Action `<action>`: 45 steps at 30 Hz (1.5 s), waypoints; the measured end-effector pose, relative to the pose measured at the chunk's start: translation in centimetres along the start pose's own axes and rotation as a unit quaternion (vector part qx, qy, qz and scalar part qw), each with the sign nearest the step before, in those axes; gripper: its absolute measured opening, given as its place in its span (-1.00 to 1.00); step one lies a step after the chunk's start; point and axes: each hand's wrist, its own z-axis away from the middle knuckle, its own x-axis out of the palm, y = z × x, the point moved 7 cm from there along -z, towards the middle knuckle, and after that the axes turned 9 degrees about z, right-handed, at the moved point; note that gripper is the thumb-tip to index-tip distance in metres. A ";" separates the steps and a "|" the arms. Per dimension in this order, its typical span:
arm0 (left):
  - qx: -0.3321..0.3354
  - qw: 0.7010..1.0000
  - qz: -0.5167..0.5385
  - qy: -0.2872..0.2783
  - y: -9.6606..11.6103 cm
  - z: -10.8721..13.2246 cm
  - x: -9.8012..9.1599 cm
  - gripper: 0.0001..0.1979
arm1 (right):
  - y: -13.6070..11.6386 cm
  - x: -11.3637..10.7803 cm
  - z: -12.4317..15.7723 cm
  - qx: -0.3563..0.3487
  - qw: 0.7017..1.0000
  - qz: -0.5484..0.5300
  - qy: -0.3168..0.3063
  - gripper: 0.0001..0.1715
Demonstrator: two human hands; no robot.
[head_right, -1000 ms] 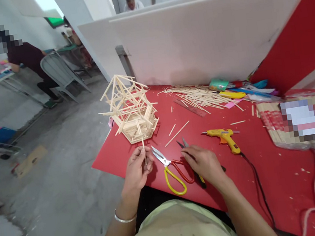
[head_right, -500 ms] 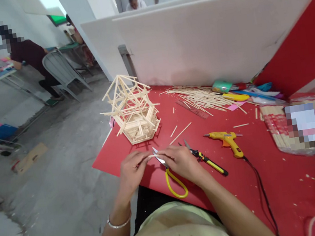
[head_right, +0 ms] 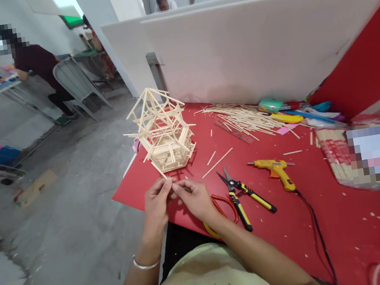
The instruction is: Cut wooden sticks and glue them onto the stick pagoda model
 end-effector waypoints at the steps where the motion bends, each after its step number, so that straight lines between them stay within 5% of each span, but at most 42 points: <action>1: -0.018 1.000 0.003 -0.005 0.0 -0.2 -0.2 -0.66 | -0.3 -0.2 0.1 -0.016 1.000 0.021 0.002 -0.61; 6: -0.048 0.998 -0.026 -0.042 0.7 -1.8 -0.5 -0.61 | -3.6 -3.4 0.2 -0.112 0.977 0.176 0.053 -0.69; 12: -0.033 0.999 -0.019 -0.037 0.8 -4.4 -0.7 -0.65 | -10.1 -6.2 -1.6 -0.244 0.880 0.396 0.093 -0.71; 21: -0.055 0.996 -0.049 -0.045 1.1 -6.1 0.0 -0.64 | -13.1 -3.0 -4.8 -0.288 0.733 0.616 0.010 -0.44; 45: -0.115 0.991 -0.021 -0.064 0.3 -7.5 2.3 -0.62 | -11.7 -3.7 -5.9 -0.271 0.747 0.607 0.009 -0.53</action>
